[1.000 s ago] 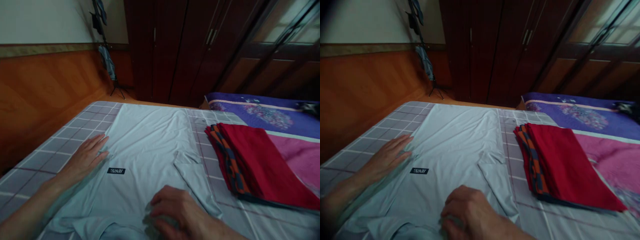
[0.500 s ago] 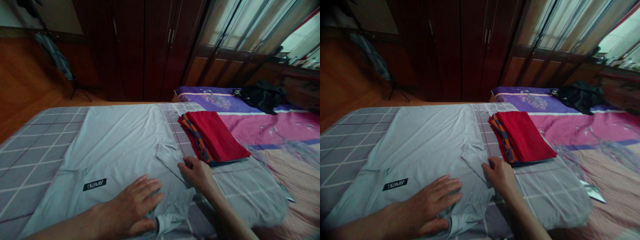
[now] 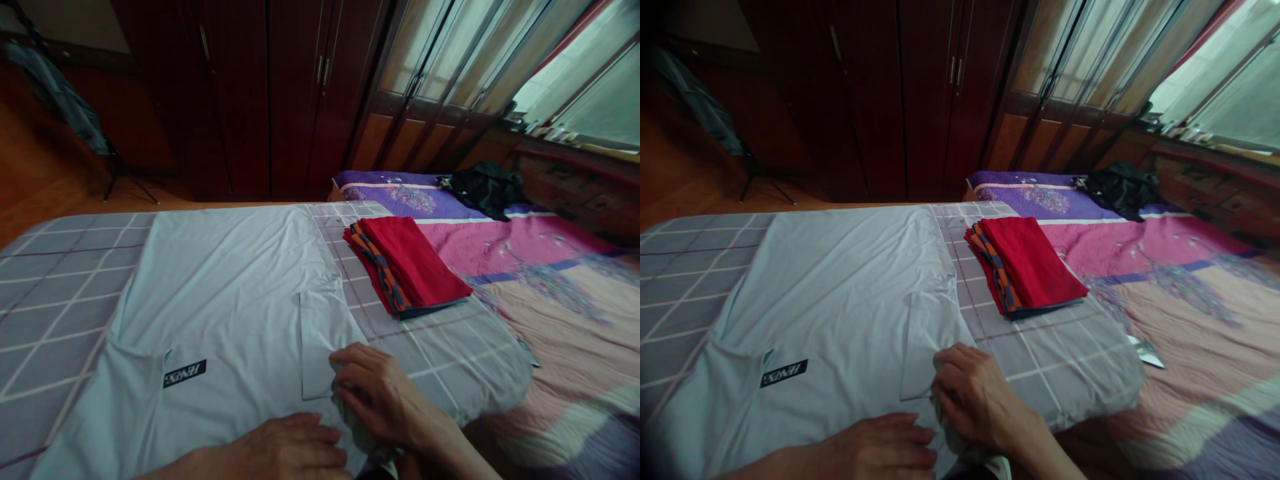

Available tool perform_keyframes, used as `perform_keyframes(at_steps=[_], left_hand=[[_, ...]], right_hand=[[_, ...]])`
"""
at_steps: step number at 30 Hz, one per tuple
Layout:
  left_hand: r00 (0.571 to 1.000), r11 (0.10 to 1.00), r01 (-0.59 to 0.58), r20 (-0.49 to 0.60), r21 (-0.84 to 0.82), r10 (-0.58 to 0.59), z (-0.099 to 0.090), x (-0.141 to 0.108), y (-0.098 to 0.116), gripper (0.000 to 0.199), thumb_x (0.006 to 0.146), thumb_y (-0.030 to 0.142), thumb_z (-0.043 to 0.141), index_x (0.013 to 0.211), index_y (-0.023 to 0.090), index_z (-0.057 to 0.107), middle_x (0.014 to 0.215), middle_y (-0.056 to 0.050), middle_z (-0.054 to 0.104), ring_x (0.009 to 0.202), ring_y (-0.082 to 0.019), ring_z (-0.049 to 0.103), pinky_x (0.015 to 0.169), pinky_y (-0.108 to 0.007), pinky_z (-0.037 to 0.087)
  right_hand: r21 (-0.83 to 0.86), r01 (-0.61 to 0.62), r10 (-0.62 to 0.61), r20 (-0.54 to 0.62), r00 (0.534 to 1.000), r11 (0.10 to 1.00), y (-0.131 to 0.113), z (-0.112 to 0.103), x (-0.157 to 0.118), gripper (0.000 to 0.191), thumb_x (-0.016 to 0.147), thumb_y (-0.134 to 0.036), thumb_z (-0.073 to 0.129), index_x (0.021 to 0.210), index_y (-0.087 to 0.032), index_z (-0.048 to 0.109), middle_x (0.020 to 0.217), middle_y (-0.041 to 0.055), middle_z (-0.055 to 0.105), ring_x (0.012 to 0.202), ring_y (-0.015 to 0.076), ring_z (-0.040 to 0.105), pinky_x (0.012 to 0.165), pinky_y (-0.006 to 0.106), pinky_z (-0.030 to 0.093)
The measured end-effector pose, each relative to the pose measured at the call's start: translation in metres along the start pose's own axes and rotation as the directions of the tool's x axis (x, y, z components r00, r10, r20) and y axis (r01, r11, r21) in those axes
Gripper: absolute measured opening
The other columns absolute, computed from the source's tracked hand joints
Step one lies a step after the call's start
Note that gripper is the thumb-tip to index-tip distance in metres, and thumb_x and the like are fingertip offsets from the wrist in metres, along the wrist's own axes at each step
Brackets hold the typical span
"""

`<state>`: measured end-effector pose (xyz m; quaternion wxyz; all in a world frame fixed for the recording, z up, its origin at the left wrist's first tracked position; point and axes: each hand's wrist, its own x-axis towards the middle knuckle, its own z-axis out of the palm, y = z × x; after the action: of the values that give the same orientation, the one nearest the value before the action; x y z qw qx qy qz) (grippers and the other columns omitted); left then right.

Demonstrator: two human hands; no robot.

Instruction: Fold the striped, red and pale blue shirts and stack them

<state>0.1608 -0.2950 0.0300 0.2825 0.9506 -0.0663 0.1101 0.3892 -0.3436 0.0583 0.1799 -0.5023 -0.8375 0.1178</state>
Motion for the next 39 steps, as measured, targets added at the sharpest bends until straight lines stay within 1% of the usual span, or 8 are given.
perform_keyframes(at_steps=[4, 7, 15, 21, 25, 28, 34, 39], left_hand=[[0.977, 0.996, 0.073, -0.198, -0.044, -0.08, -0.01, -0.002, 0.0, 0.03, 0.095, 0.024, 0.044, 0.123, 0.014, 0.05, 0.118, -0.012, 0.065, 0.116, -0.019, 0.057, 0.104, -0.027, 0.042], [0.939, 0.986, 0.156, -0.299, -0.061, -0.167, -0.018, -0.006, -0.007, 0.031, 0.092, 0.017, 0.047, 0.122, 0.017, 0.05, 0.114, -0.009, 0.067, 0.11, -0.017, 0.06, 0.099, -0.027, 0.047], [0.909, 0.96, 0.28, -0.329, 0.021, -0.257, -0.02, -0.018, -0.038, 0.034, 0.092, 0.015, 0.047, 0.125, 0.018, 0.052, 0.115, -0.01, 0.066, 0.111, -0.018, 0.06, 0.096, -0.032, 0.051], [0.887, 0.921, 0.343, -0.386, 0.184, -0.253, -0.042, -0.017, -0.055, 0.033, 0.092, 0.017, 0.048, 0.124, 0.017, 0.054, 0.118, -0.01, 0.065, 0.111, -0.019, 0.059, 0.095, -0.034, 0.051], [0.916, 0.902, 0.345, -0.302, 0.26, -0.264, -0.065, 0.009, -0.07, 0.034, 0.094, 0.023, 0.046, 0.126, 0.014, 0.053, 0.124, -0.01, 0.062, 0.117, -0.02, 0.056, 0.1, -0.036, 0.046], [0.934, 0.882, 0.354, -0.167, 0.311, -0.316, -0.071, 0.042, -0.089, 0.039, 0.096, 0.029, 0.043, 0.13, 0.013, 0.05, 0.134, -0.012, 0.054, 0.126, -0.022, 0.048, 0.106, -0.038, 0.038], [0.899, 0.86, 0.383, 0.08, 0.336, -0.431, -0.052, 0.083, -0.134, 0.066, 0.094, 0.054, 0.034, 0.147, 0.016, 0.025, 0.155, -0.011, 0.021, 0.143, -0.026, 0.014, 0.115, -0.049, 0.013], [0.893, 0.857, 0.412, 0.052, 0.311, -0.448, -0.046, 0.082, -0.144, 0.081, 0.089, 0.067, 0.029, 0.149, 0.014, 0.016, 0.156, -0.013, 0.01, 0.144, -0.026, 0.004, 0.115, -0.048, 0.003]], right_hand=[[-0.066, -0.146, 0.138, -0.116, 0.984, 0.987, 0.015, 0.005, -0.018, 0.028, 0.082, -0.017, 0.055, 0.11, -0.018, 0.058, 0.117, 0.0124, 0.058, 0.104, 0.023, 0.056, 0.084, 0.037, 0.05], [-0.144, -0.217, 0.205, -0.095, 0.974, 0.965, 0.023, 0.007, -0.031, 0.027, 0.08, -0.014, 0.054, 0.106, -0.017, 0.061, 0.109, 0.0125, 0.06, 0.096, 0.0249, 0.058, 0.077, 0.038, 0.052], [-0.082, -0.318, 0.307, -0.124, 0.944, 0.945, 0.028, 0.001, -0.047, 0.02, 0.088, -0.012, 0.044, 0.084, -0.017, 0.063, 0.081, 0.0066, 0.058, 0.076, 0.0178, 0.057, 0.067, 0.03, 0.047], [-0.128, -0.374, 0.368, -0.071, 0.927, 0.919, 0.029, -0.002, -0.053, 0.022, 0.089, -0.018, 0.045, 0.104, -0.017, 0.061, 0.088, 0.0068, 0.059, 0.079, 0.0187, 0.059, 0.068, 0.031, 0.047], [-0.251, -0.418, 0.432, 0.002, 0.902, 0.873, 0.032, -0.001, -0.054, 0.019, 0.084, -0.014, 0.043, 0.085, -0.019, 0.062, 0.075, 0.0038, 0.057, 0.071, 0.0194, 0.059, 0.062, 0.03, 0.043], [-0.264, -0.475, 0.484, -0.037, 0.874, 0.839, 0.032, 0.002, -0.056, 0.016, 0.082, -0.015, 0.044, 0.078, -0.019, 0.059, 0.072, 0.0021, 0.058, 0.066, 0.0174, 0.059, 0.059, 0.028, 0.04], [-0.311, -0.534, 0.518, -0.141, 0.844, 0.786, 0.025, 0.007, -0.063, 0.016, 0.085, -0.02, 0.045, 0.074, -0.021, 0.056, 0.069, 0.0003, 0.059, 0.059, 0.0162, 0.061, 0.053, 0.027, 0.037], [-0.302, -0.447, 0.444, -0.083, 0.892, 0.842, 0.017, -0.004, -0.068, 0.018, 0.083, -0.017, 0.047, 0.066, -0.022, 0.052, 0.062, -0.0011, 0.057, 0.054, 0.0143, 0.059, 0.049, 0.025, 0.039]])
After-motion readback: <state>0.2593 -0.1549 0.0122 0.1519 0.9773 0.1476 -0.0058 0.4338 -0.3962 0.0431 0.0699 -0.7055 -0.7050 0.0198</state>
